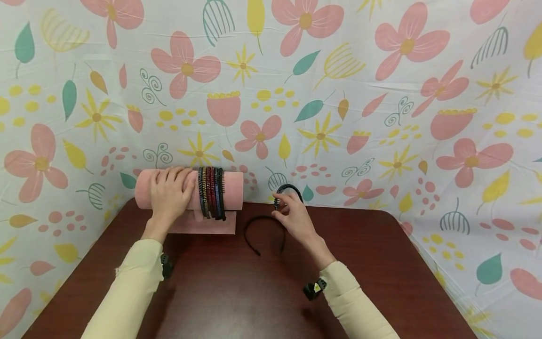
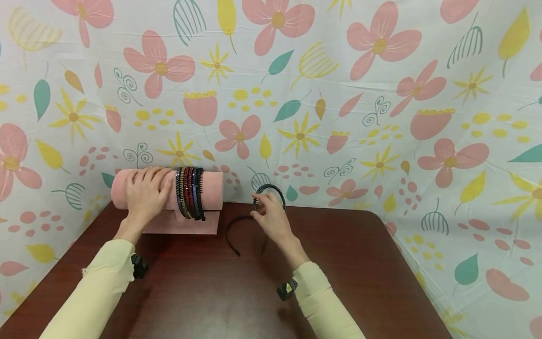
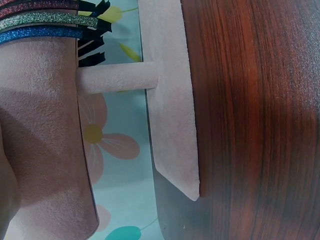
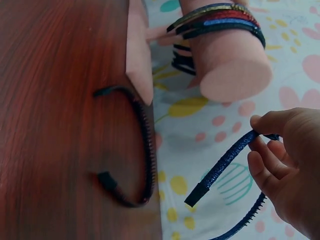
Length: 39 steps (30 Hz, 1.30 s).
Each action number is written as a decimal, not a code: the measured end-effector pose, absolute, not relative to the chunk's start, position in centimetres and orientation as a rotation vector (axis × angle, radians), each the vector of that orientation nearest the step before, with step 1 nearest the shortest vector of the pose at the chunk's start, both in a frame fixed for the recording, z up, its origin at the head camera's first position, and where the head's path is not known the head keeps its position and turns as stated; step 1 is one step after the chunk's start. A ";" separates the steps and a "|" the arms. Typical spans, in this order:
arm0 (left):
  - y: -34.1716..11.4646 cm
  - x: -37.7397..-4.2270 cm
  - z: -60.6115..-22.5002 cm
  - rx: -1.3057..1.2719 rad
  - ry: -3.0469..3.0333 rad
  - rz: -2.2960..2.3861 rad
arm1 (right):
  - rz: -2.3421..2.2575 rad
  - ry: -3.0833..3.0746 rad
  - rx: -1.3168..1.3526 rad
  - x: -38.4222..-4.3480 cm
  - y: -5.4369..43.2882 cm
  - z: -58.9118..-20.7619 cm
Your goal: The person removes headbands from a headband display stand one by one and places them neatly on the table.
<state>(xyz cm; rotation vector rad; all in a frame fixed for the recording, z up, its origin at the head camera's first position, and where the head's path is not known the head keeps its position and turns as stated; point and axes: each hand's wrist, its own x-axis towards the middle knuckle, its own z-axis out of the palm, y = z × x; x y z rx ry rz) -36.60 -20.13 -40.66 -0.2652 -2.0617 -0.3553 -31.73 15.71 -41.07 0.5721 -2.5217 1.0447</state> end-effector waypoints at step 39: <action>-20.1 -36.6 -40.7 -0.269 -2.048 -0.357 | 1.111 -2.802 0.222 -33.6 20.8 -48.5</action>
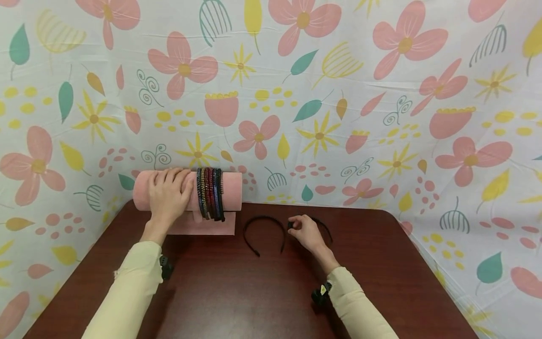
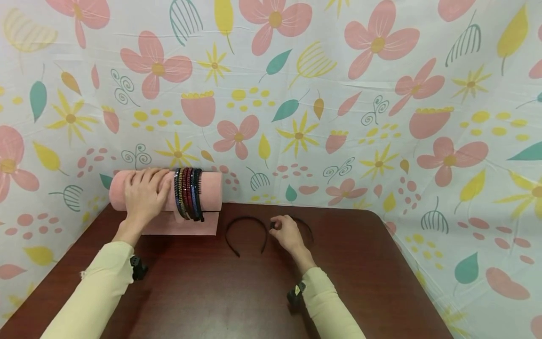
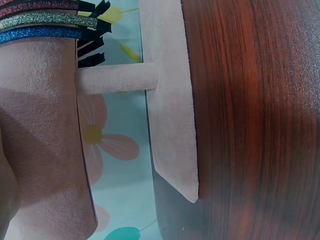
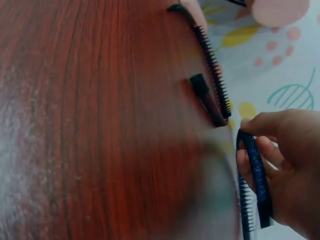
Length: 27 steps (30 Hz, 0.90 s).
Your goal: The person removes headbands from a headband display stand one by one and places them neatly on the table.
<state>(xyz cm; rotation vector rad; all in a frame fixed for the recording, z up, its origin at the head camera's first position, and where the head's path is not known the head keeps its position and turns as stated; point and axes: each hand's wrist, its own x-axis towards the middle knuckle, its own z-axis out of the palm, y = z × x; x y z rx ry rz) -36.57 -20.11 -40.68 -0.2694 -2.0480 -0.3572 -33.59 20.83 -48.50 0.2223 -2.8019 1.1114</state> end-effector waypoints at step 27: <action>-20.0 -36.6 -40.6 -0.260 -2.018 -0.386 | 1.151 -2.756 0.193 -33.6 20.2 -48.4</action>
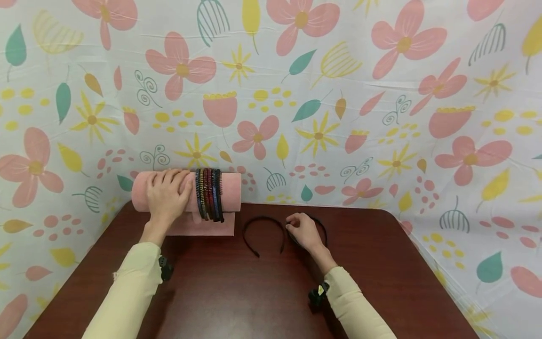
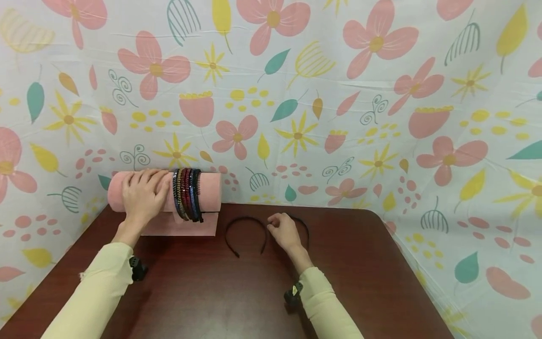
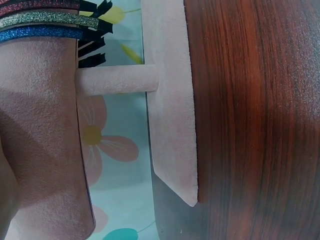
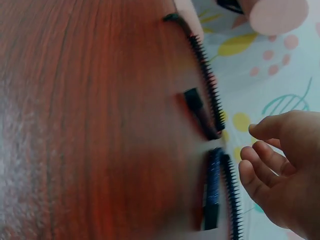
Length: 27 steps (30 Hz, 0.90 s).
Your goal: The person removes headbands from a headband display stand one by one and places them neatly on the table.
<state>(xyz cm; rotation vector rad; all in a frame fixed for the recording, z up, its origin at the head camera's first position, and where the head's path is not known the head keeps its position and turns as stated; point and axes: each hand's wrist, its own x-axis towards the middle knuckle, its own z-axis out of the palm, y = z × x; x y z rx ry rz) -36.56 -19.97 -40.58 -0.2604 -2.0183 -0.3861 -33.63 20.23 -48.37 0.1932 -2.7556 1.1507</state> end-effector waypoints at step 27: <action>-20.1 -36.8 -40.8 -0.261 -2.019 -0.375 | 1.141 -2.538 0.644 -31.2 11.5 -39.0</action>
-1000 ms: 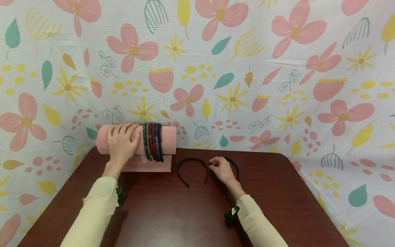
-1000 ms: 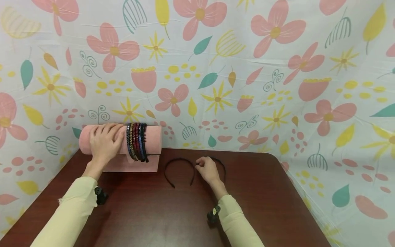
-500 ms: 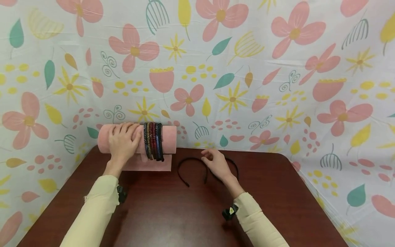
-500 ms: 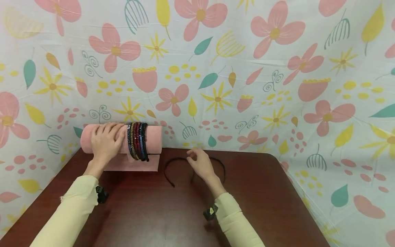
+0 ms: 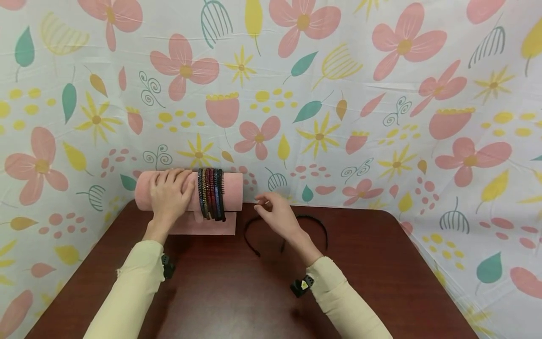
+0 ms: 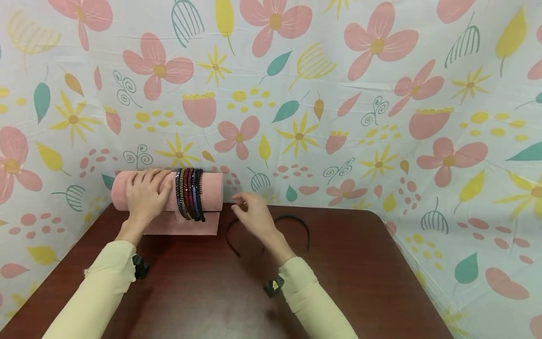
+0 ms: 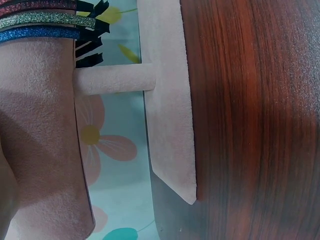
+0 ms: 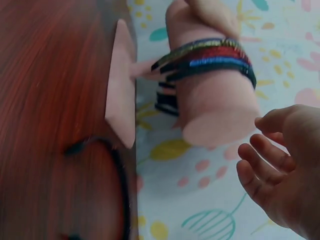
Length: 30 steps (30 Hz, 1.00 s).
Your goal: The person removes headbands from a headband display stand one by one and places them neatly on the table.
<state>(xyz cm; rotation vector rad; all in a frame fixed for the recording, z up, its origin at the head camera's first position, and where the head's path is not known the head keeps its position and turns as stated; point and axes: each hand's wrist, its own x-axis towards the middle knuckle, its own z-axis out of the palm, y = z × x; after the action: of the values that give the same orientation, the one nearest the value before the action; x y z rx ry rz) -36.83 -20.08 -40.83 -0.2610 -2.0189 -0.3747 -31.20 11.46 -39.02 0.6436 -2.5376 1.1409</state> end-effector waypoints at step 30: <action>-20.1 -36.5 -40.7 -0.254 -2.047 -0.374 | 0.704 -2.367 0.794 -32.5 3.3 -37.8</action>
<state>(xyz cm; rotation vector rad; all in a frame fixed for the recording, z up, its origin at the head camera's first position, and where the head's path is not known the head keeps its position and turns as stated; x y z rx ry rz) -36.53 -20.06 -40.69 -0.2545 -2.0466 -0.3742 -32.50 3.28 -37.78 0.7940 -2.3669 0.7042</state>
